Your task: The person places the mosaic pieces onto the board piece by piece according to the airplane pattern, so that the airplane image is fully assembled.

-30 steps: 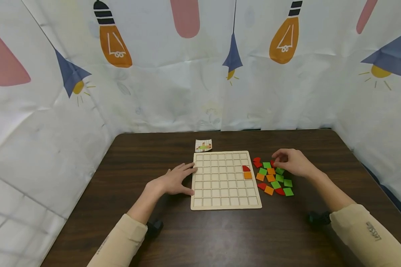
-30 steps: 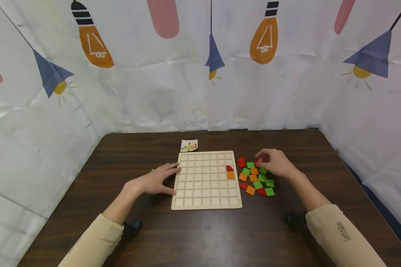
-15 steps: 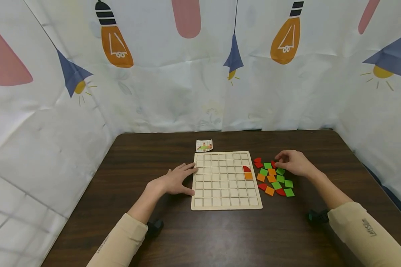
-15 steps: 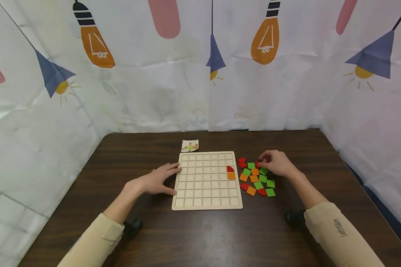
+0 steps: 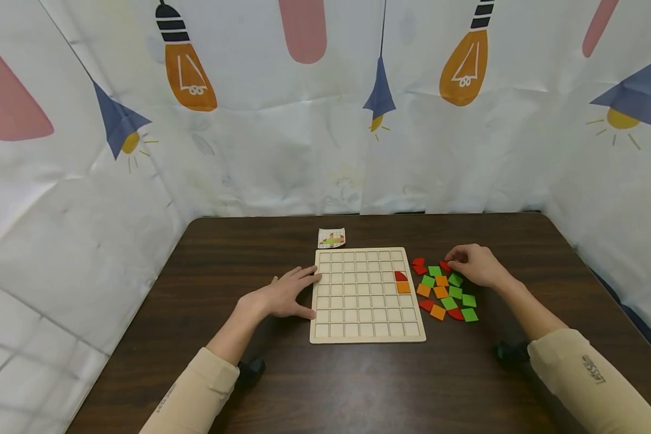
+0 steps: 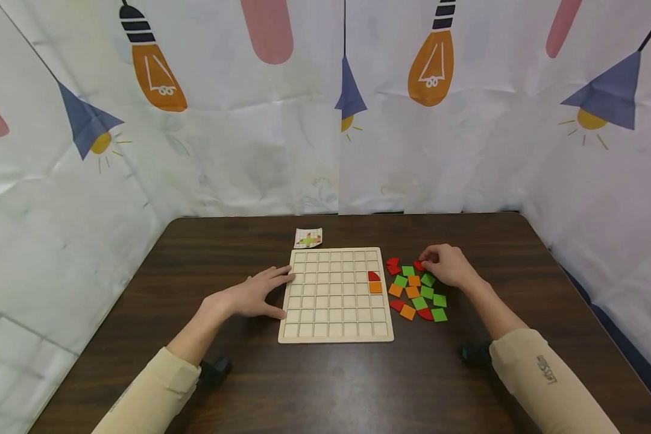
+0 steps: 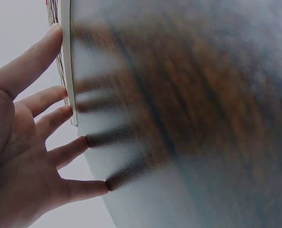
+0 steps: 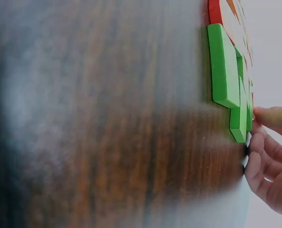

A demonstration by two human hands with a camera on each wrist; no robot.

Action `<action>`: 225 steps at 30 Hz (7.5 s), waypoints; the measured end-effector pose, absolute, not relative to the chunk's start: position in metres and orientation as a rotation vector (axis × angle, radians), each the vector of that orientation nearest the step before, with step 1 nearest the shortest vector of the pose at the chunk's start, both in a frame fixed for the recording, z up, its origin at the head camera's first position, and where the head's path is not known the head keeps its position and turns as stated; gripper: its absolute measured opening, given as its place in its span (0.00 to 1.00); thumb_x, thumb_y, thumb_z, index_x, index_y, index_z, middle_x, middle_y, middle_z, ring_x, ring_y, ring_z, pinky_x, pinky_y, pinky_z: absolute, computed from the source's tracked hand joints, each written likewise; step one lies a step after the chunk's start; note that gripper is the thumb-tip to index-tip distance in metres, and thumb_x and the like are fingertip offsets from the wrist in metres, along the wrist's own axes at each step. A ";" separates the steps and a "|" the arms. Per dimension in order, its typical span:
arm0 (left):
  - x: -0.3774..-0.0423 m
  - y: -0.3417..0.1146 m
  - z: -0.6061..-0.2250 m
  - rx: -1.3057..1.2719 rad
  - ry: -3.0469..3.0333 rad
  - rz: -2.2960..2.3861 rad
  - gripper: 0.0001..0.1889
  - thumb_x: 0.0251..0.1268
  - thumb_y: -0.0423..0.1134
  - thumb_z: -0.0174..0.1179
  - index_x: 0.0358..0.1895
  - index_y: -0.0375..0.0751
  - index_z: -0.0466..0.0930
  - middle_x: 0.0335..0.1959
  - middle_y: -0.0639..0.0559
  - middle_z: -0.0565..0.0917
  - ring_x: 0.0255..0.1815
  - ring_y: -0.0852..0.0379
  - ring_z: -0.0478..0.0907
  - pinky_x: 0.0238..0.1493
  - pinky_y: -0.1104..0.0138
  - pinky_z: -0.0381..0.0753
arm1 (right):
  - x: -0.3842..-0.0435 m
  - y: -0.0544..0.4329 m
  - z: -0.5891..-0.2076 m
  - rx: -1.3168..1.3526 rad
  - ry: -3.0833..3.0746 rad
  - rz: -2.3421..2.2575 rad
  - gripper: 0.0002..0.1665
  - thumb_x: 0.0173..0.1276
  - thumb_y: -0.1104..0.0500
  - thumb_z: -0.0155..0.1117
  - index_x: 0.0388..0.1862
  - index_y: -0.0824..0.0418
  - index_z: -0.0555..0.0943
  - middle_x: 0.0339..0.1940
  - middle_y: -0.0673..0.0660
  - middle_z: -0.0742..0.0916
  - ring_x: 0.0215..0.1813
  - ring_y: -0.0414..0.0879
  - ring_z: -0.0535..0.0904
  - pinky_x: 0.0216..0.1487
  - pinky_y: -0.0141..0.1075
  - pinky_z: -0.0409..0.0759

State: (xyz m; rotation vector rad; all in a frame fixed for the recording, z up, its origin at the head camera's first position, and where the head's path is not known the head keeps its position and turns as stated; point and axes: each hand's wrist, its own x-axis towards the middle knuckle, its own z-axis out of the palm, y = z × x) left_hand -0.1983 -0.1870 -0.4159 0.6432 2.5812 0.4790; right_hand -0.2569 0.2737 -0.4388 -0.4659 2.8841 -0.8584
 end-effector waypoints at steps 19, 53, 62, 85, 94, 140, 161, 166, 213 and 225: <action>-0.199 -0.187 -0.416 0.642 2.570 0.471 0.47 0.66 0.53 0.71 0.82 0.44 0.57 0.84 0.44 0.49 0.83 0.36 0.41 0.69 0.26 0.44 | -0.257 0.277 -0.442 -0.505 2.909 -0.852 0.17 0.74 0.65 0.64 0.58 0.72 0.81 0.45 0.65 0.85 0.38 0.52 0.78 0.40 0.48 0.78; -0.201 -0.187 -0.416 0.639 2.570 0.465 0.47 0.66 0.53 0.71 0.82 0.43 0.57 0.84 0.44 0.49 0.83 0.37 0.42 0.69 0.26 0.45 | -0.255 0.279 -0.442 -0.442 2.903 -0.889 0.12 0.72 0.63 0.69 0.51 0.67 0.83 0.39 0.58 0.85 0.33 0.49 0.74 0.35 0.42 0.74; -0.200 -0.186 -0.417 0.638 2.569 0.470 0.47 0.66 0.54 0.71 0.82 0.43 0.57 0.84 0.44 0.49 0.83 0.36 0.42 0.69 0.26 0.44 | -0.256 0.278 -0.441 -0.455 2.885 -0.887 0.12 0.71 0.63 0.70 0.50 0.67 0.83 0.36 0.57 0.84 0.31 0.49 0.74 0.32 0.41 0.74; -0.200 -0.188 -0.417 0.643 2.563 0.469 0.46 0.68 0.54 0.69 0.83 0.44 0.56 0.85 0.45 0.47 0.83 0.37 0.40 0.70 0.26 0.42 | -0.260 0.279 -0.444 -0.467 2.825 -0.934 0.15 0.73 0.56 0.71 0.50 0.65 0.85 0.38 0.54 0.84 0.38 0.48 0.79 0.39 0.43 0.78; -0.199 -0.187 -0.416 0.647 2.558 0.475 0.46 0.68 0.53 0.69 0.83 0.43 0.56 0.84 0.44 0.47 0.83 0.37 0.40 0.69 0.26 0.42 | -0.259 0.280 -0.445 -0.485 2.790 -1.000 0.16 0.74 0.55 0.70 0.52 0.65 0.85 0.37 0.54 0.84 0.37 0.48 0.78 0.38 0.41 0.78; -0.201 -0.188 -0.416 0.662 2.559 0.438 0.46 0.69 0.54 0.68 0.83 0.44 0.55 0.85 0.44 0.47 0.83 0.37 0.40 0.69 0.26 0.43 | -0.238 0.258 -0.434 -0.469 2.531 -1.330 0.18 0.75 0.54 0.68 0.57 0.64 0.86 0.46 0.59 0.88 0.41 0.54 0.82 0.40 0.42 0.83; -0.201 -0.187 -0.417 0.671 2.546 0.450 0.46 0.70 0.53 0.68 0.83 0.44 0.54 0.85 0.45 0.45 0.83 0.36 0.38 0.69 0.25 0.42 | -0.227 0.238 -0.441 -0.577 2.422 -1.296 0.13 0.74 0.56 0.69 0.51 0.63 0.88 0.41 0.57 0.89 0.38 0.53 0.81 0.39 0.40 0.83; -0.202 -0.188 -0.419 0.696 2.550 0.432 0.46 0.70 0.54 0.67 0.83 0.44 0.54 0.85 0.44 0.45 0.83 0.35 0.39 0.69 0.25 0.44 | -0.224 0.232 -0.440 -0.604 2.380 -1.298 0.12 0.74 0.57 0.69 0.50 0.62 0.88 0.40 0.56 0.89 0.40 0.53 0.82 0.39 0.41 0.83; -0.203 -0.190 -0.419 0.664 2.542 0.476 0.46 0.69 0.55 0.68 0.83 0.45 0.54 0.85 0.45 0.45 0.83 0.37 0.38 0.69 0.25 0.41 | -0.218 0.207 -0.445 -0.713 2.520 -1.071 0.04 0.69 0.56 0.74 0.42 0.52 0.89 0.35 0.46 0.87 0.34 0.46 0.77 0.33 0.35 0.78; -0.202 -0.189 -0.419 0.671 2.547 0.464 0.46 0.70 0.54 0.67 0.83 0.44 0.54 0.85 0.45 0.45 0.83 0.36 0.39 0.69 0.25 0.42 | -0.216 0.213 -0.442 -0.751 2.510 -1.100 0.08 0.70 0.55 0.74 0.45 0.54 0.88 0.37 0.46 0.88 0.35 0.46 0.78 0.35 0.36 0.78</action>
